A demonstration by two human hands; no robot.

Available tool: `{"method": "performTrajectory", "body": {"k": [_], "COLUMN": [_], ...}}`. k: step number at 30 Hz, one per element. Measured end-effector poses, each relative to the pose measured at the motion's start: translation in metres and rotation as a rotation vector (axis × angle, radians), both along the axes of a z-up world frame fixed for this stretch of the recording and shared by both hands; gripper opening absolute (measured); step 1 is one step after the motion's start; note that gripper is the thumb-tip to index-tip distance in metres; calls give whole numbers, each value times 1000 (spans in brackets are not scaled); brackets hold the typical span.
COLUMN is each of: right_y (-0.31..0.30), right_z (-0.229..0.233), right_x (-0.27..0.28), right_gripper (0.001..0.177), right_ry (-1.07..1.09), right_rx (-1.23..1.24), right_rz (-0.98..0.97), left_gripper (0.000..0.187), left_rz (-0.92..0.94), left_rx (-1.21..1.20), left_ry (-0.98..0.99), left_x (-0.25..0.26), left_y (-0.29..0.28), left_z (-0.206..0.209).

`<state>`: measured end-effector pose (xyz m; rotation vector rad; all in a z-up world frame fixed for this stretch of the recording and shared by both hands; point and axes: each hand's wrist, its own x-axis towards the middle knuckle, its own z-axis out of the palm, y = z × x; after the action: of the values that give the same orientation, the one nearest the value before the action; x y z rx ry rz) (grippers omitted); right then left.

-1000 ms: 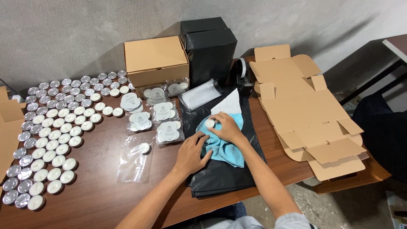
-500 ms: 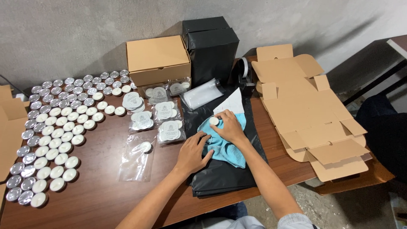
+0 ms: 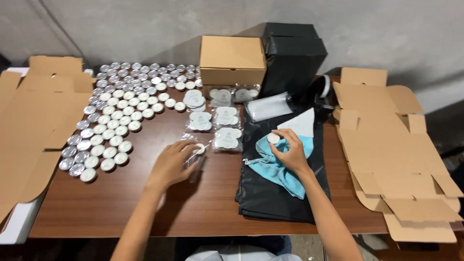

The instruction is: Packaging small tea light candles into plastic bags and cleaning decorative components with a cloth.

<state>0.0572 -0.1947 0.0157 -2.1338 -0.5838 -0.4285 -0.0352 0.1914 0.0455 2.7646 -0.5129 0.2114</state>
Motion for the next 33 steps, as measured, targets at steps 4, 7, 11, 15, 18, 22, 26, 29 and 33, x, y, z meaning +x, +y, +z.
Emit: {"method": "performTrajectory", "body": {"k": [4, 7, 11, 15, 18, 22, 26, 29, 33], "right_y": [32, 63, 96, 124, 139, 147, 152, 157, 166], "right_z": [4, 20, 23, -3, 11, -6, -18, -22, -29], "right_x": [-13, -32, -51, -65, -76, -82, -83, -83, -82], "right_gripper": [47, 44, 46, 39, 35, 32, 25, 22, 22], "right_ry": [40, 98, 151, 135, 103, 11, -354, -608, -747], "right_rx": [-91, -82, -156, -198, -254, -269, -404, -439, -496], "right_rz": [108, 271, 449, 634, 662, 654, 543, 474, 371], "left_gripper": [76, 96, 104, 63, 31, 9, 9, 8, 7], "left_rz": [171, 255, 273, 242, 188, 139, 232, 306, 311], "left_rx": [193, 285, 209, 65, 67, 121, -30, -169, -312], "left_ry": [313, 366, 208, -21, -21, -196, -272, -264, -254], "left_x": [-27, -40, -49, -45, -51, -47, -52, -53, -52], "left_y": [16, 6, -1, 9, 12, 16, 7, 1, -4], "left_z": [14, 22, 1, -53, -60, -86, -78, -73, -71]}}
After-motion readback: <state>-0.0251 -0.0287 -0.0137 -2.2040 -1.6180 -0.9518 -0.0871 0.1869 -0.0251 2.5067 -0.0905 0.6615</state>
